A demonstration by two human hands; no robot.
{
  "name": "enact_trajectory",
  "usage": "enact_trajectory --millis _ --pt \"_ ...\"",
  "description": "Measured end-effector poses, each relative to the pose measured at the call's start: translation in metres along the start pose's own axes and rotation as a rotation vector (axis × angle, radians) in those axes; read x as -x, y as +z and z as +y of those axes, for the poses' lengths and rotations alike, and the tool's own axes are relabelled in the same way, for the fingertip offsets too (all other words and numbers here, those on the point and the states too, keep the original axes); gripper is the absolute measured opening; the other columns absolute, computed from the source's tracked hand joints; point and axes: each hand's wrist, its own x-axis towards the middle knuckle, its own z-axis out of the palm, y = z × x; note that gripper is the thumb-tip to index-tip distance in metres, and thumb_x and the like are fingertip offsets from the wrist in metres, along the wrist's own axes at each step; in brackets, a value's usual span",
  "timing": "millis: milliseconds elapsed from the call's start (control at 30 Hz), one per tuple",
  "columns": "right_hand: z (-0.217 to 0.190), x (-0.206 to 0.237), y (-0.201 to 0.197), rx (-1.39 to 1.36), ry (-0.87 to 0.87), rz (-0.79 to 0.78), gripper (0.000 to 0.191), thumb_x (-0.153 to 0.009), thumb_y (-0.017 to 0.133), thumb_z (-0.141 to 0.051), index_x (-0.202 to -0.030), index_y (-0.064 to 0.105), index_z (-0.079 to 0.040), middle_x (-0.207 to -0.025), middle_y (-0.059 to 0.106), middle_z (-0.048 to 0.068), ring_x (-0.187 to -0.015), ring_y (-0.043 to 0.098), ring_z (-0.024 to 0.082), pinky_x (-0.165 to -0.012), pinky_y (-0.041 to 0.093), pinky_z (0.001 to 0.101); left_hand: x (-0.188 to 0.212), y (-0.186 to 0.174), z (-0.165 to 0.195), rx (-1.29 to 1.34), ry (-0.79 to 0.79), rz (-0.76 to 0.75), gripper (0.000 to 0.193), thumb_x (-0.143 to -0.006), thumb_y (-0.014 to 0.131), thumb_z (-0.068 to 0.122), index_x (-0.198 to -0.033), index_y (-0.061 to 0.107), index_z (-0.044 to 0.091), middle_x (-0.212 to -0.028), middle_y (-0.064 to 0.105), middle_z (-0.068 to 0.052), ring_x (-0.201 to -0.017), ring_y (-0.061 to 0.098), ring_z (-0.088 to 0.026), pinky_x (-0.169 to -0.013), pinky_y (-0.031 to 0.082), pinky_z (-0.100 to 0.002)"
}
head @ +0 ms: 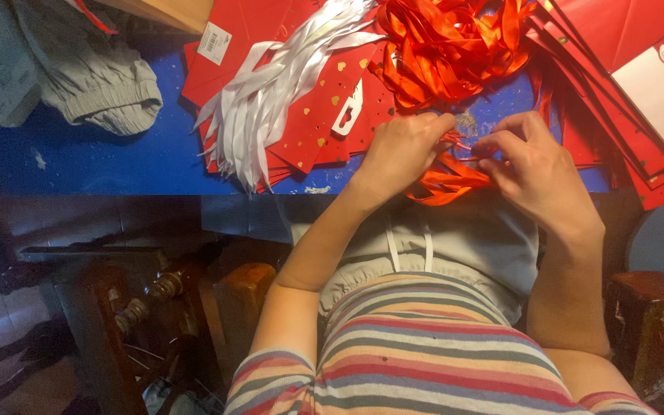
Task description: The person ties red ribbons into bows by hand, gathering and arranging the loops, then places the finished bow into a cardboard box. The person also handles white ribbons and red envelopes on the table.
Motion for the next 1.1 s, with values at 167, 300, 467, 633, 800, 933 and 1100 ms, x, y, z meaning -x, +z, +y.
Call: enact_trajectory --millis 167,300,467,633,800,933,1100 --pt "0.011 -0.001 0.013 0.153 0.021 0.1 0.014 -0.093 0.081 -0.009 -0.102 0.071 -0.007 -0.11 0.063 0.013 -0.094 0.067 0.029 -0.079 0.053 0.0399 0.002 0.004 -0.003 0.346 -0.009 0.098 0.024 -0.09 0.07 0.007 -0.112 0.063 0.01 -0.1 0.073 -0.007 -0.093 0.073 -0.025 -0.079 0.058 -0.038" --pt "0.024 -0.011 0.032 -0.456 0.126 0.293 0.006 -0.11 0.068 -0.004 -0.113 0.064 -0.003 -0.103 0.068 0.006 -0.093 0.067 0.01 -0.086 0.054 0.0254 0.003 0.016 -0.008 0.933 -0.235 0.127 0.014 -0.103 0.07 0.01 -0.114 0.067 0.003 -0.105 0.073 -0.003 -0.1 0.067 -0.009 -0.091 0.056 -0.028" --pt "0.023 -0.016 0.061 -0.76 0.011 0.353 0.007 -0.112 0.068 -0.002 -0.114 0.061 0.0 -0.114 0.069 0.004 -0.102 0.063 0.008 -0.094 0.052 0.0234 0.003 0.031 -0.009 1.331 -0.242 0.165 0.014 -0.104 0.07 0.01 -0.114 0.066 0.001 -0.105 0.066 0.001 -0.101 0.06 -0.007 -0.093 0.05 -0.026" --pt "0.018 -0.019 0.08 -0.905 0.108 0.375 0.011 -0.108 0.071 -0.005 -0.113 0.061 -0.003 -0.103 0.067 -0.001 -0.092 0.062 0.007 -0.085 0.051 0.0225 0.012 0.036 -0.007 1.36 -0.238 0.225 0.015 -0.103 0.073 0.011 -0.114 0.068 0.002 -0.109 0.067 0.0 -0.107 0.06 -0.007 -0.1 0.049 -0.026" --pt "0.001 -0.006 0.085 -0.788 0.072 0.426 0.011 -0.109 0.072 -0.002 -0.114 0.063 -0.003 -0.109 0.067 0.001 -0.094 0.061 0.006 -0.091 0.051 0.0228 0.023 0.037 -0.005 1.436 -0.238 0.218 0.017 -0.1 0.073 0.009 -0.115 0.07 0.002 -0.11 0.07 0.0 -0.107 0.063 -0.007 -0.101 0.051 -0.026" --pt "-0.012 -0.012 0.075 -0.802 0.04 0.395 0.023 -0.099 0.071 0.001 -0.119 0.059 -0.003 -0.118 0.059 0.004 -0.105 0.059 0.009 -0.09 0.05 0.0233 0.027 0.033 0.004 1.393 -0.239 0.246 0.011 -0.103 0.071 0.007 -0.114 0.071 0.002 -0.107 0.071 -0.001 -0.103 0.063 -0.008 -0.095 0.052 -0.026" --pt "-0.013 -0.018 0.055 -0.211 -0.23 0.265 0.026 -0.086 0.074 0.004 -0.111 0.067 -0.002 -0.125 0.051 0.021 -0.112 0.057 0.028 -0.093 0.049 0.0386 0.051 0.006 0.013 0.765 -0.058 0.312 0.013 -0.097 0.077 0.006 -0.109 0.072 0.007 -0.085 0.056 0.001 -0.078 0.055 -0.007 -0.073 0.047 -0.021"
